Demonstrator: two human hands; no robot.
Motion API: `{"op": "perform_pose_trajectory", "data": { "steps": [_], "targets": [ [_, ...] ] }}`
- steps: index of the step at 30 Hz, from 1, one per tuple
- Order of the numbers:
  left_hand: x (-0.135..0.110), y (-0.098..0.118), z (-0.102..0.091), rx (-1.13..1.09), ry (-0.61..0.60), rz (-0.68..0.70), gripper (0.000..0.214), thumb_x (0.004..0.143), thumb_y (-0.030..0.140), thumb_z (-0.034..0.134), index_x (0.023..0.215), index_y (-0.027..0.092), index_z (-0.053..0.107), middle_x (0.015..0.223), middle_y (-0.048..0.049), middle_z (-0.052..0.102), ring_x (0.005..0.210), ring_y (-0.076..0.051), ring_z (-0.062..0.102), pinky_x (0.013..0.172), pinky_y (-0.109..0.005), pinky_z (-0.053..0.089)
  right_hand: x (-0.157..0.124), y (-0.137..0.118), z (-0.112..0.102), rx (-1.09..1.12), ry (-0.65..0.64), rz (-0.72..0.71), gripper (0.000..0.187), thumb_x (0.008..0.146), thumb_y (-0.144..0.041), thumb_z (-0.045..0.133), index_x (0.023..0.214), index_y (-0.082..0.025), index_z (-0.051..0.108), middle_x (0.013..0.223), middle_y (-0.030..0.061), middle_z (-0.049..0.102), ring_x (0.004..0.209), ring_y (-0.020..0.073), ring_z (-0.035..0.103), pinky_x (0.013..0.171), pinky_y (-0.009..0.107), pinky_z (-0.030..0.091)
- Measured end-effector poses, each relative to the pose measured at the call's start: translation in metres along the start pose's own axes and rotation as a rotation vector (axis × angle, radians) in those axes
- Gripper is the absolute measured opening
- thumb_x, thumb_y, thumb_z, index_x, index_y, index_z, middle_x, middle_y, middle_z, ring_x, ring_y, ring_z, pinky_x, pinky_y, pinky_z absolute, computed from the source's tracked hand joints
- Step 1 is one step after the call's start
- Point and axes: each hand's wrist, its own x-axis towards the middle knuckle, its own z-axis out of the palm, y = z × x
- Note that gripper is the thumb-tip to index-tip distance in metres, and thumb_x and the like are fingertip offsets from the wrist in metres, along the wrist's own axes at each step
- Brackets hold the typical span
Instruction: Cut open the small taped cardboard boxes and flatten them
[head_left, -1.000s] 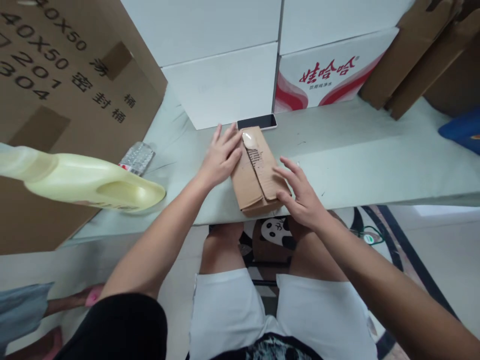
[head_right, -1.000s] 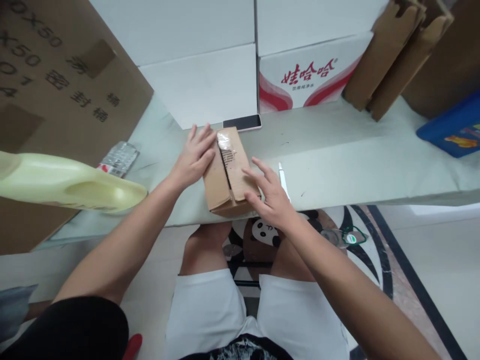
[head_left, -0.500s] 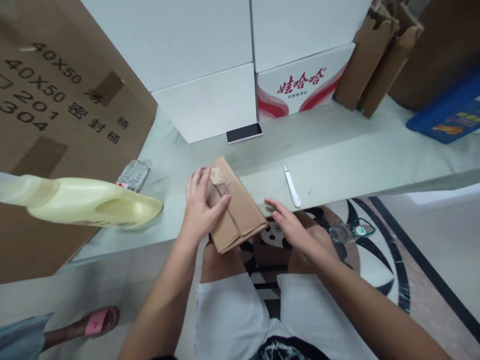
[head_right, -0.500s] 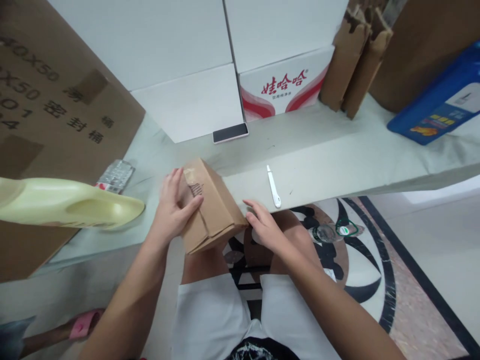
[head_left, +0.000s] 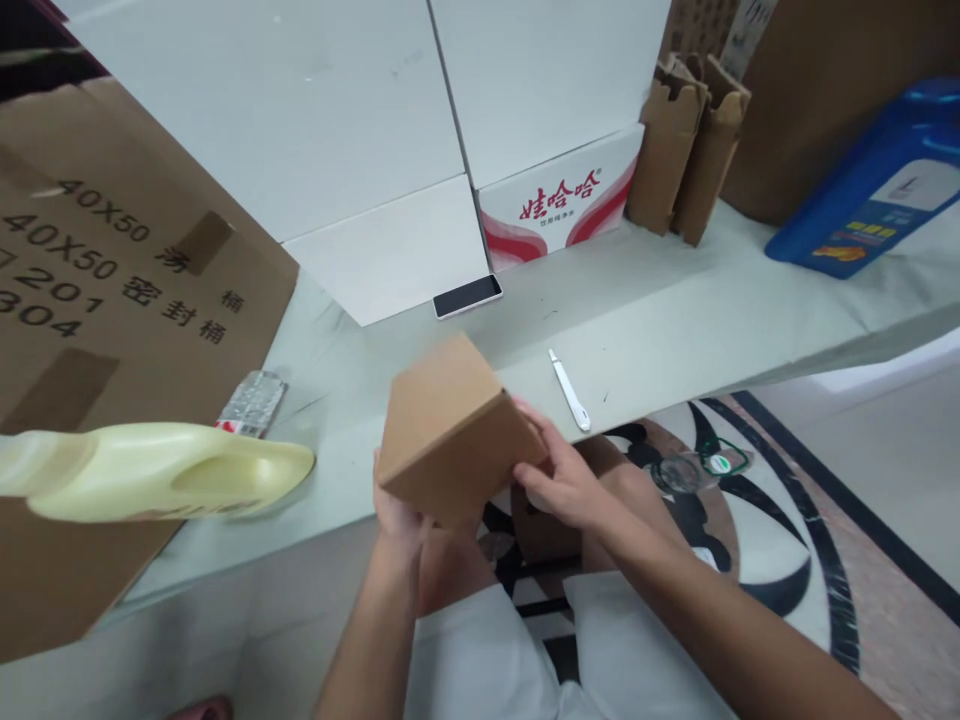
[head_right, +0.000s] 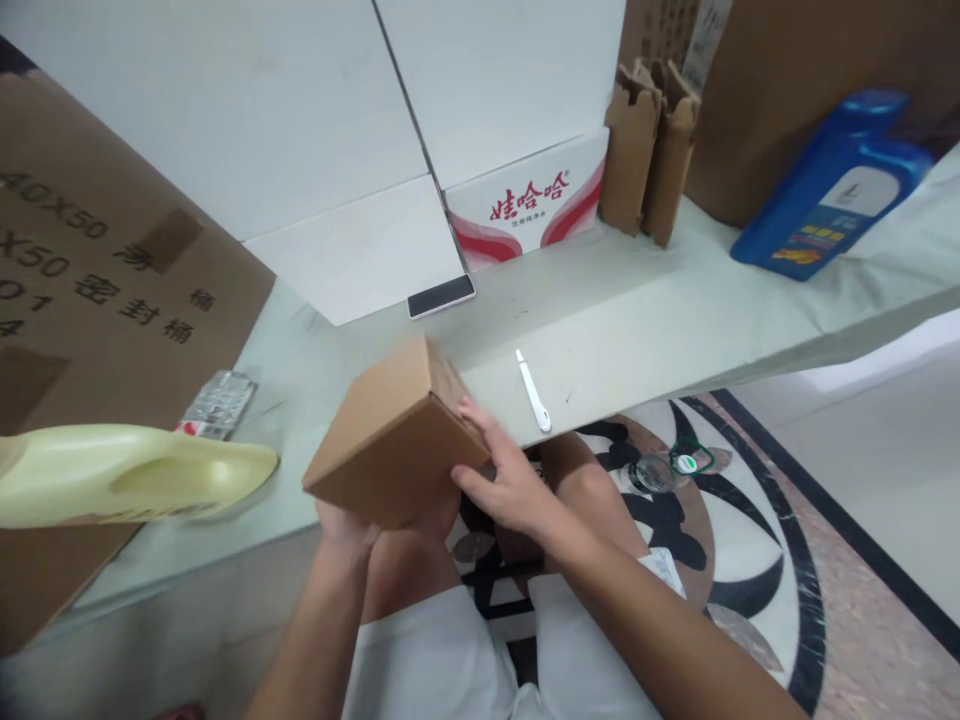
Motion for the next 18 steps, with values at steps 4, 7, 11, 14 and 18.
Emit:
{"op": "perform_pose_trajectory", "data": {
  "steps": [4, 7, 11, 14, 18],
  "targets": [
    [0.014, -0.002, 0.042, -0.121, -0.239, -0.231, 0.053, 0.079, 0.066, 0.071, 0.102, 0.019, 0.078, 0.103, -0.0081, 0.081, 0.102, -0.03, 0.075, 0.086, -0.041, 0.062, 0.021, -0.018, -0.028, -0.203, 0.196, -0.259, 0.05, 0.089, -0.029, 0.065, 0.139, -0.032, 0.058, 0.168, 0.0067, 0.039, 0.157, 0.0292, 0.034, 0.126, 0.054, 0.034],
    [0.018, -0.012, 0.053, 0.081, -0.294, -0.258, 0.047, 0.073, 0.042, 0.082, 0.112, 0.018, 0.073, 0.128, -0.012, 0.074, 0.113, -0.03, 0.072, 0.09, -0.038, 0.061, 0.035, -0.023, -0.041, -0.374, 0.226, -0.382, 0.045, 0.081, -0.013, 0.06, 0.123, -0.029, 0.068, 0.162, 0.0073, 0.046, 0.153, 0.0301, 0.04, 0.124, 0.055, 0.038],
    [0.013, -0.011, 0.041, 0.508, -0.087, -0.01, 0.056, 0.082, 0.034, 0.076, 0.134, 0.023, 0.059, 0.155, -0.016, 0.054, 0.13, -0.032, 0.065, 0.097, -0.043, 0.06, 0.046, -0.008, -0.044, -0.49, 0.193, -0.371, 0.046, 0.078, -0.004, 0.049, 0.112, -0.026, 0.072, 0.148, 0.0093, 0.058, 0.139, 0.0273, 0.056, 0.116, 0.052, 0.048],
    [0.015, 0.012, 0.045, 0.714, -0.096, 0.403, 0.051, 0.09, 0.037, 0.066, 0.138, 0.024, 0.055, 0.152, -0.0152, 0.055, 0.142, -0.03, 0.055, 0.114, -0.048, 0.051, 0.049, 0.006, -0.038, -0.515, 0.206, -0.365, 0.045, 0.077, -0.003, 0.049, 0.108, -0.026, 0.071, 0.144, 0.0087, 0.06, 0.136, 0.0276, 0.058, 0.113, 0.052, 0.05],
    [0.026, 0.037, 0.09, 1.032, -0.37, 0.725, 0.04, 0.094, 0.036, 0.06, 0.132, 0.024, 0.063, 0.152, -0.0107, 0.056, 0.149, -0.03, 0.045, 0.126, -0.053, 0.037, 0.048, 0.01, -0.038, -0.543, 0.188, -0.403, 0.042, 0.079, -0.008, 0.049, 0.11, -0.026, 0.069, 0.147, 0.0095, 0.057, 0.138, 0.028, 0.056, 0.114, 0.052, 0.048]
  ]
}}
